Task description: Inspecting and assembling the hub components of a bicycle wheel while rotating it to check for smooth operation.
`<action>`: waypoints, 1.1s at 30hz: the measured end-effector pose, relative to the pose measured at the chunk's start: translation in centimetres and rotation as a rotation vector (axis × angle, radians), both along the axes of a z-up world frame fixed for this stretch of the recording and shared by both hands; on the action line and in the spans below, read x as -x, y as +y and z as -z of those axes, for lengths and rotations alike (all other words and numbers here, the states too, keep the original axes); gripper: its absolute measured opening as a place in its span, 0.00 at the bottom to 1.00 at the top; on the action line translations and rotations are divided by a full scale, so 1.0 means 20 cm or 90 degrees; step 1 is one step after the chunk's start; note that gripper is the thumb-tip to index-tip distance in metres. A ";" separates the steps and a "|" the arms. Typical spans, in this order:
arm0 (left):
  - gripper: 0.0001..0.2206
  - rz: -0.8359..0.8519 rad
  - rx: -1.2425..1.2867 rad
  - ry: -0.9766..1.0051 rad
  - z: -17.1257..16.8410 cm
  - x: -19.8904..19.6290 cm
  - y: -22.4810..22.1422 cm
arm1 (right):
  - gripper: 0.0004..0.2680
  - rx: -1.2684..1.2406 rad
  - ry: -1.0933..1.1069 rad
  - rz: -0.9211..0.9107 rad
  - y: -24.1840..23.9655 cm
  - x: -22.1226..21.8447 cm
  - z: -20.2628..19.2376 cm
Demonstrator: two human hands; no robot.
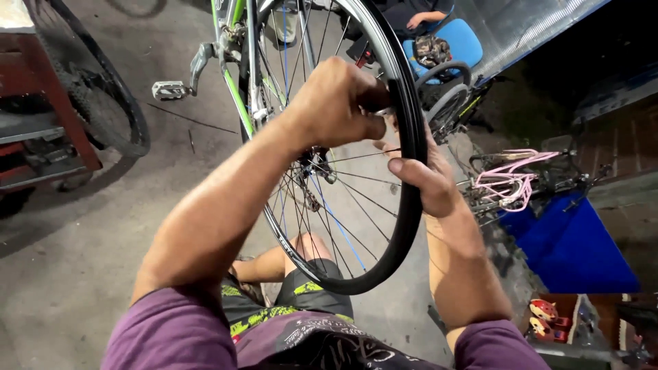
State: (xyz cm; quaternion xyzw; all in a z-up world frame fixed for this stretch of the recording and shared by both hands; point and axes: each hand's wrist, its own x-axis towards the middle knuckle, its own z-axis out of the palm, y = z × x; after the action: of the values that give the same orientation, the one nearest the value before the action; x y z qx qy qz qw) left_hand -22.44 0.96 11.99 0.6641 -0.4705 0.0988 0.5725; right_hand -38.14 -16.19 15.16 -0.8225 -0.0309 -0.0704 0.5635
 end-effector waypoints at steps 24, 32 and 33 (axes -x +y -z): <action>0.07 0.117 0.369 0.192 0.25 0.02 -0.19 | 0.34 0.005 -0.112 -0.066 0.10 0.17 0.01; 0.17 0.222 0.231 0.276 0.15 -0.05 -0.10 | 0.32 -0.054 -0.008 -0.058 0.11 0.23 0.12; 0.17 0.224 0.233 0.278 0.14 -0.07 -0.09 | 0.32 -0.051 -0.006 -0.055 0.11 0.22 0.11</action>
State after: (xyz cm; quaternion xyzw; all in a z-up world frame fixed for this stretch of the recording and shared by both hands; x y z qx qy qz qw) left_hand -21.06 -0.82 9.14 0.4642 -0.4188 -0.0636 0.7779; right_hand -42.60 -13.98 12.88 -0.7968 -0.0663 -0.0512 0.5985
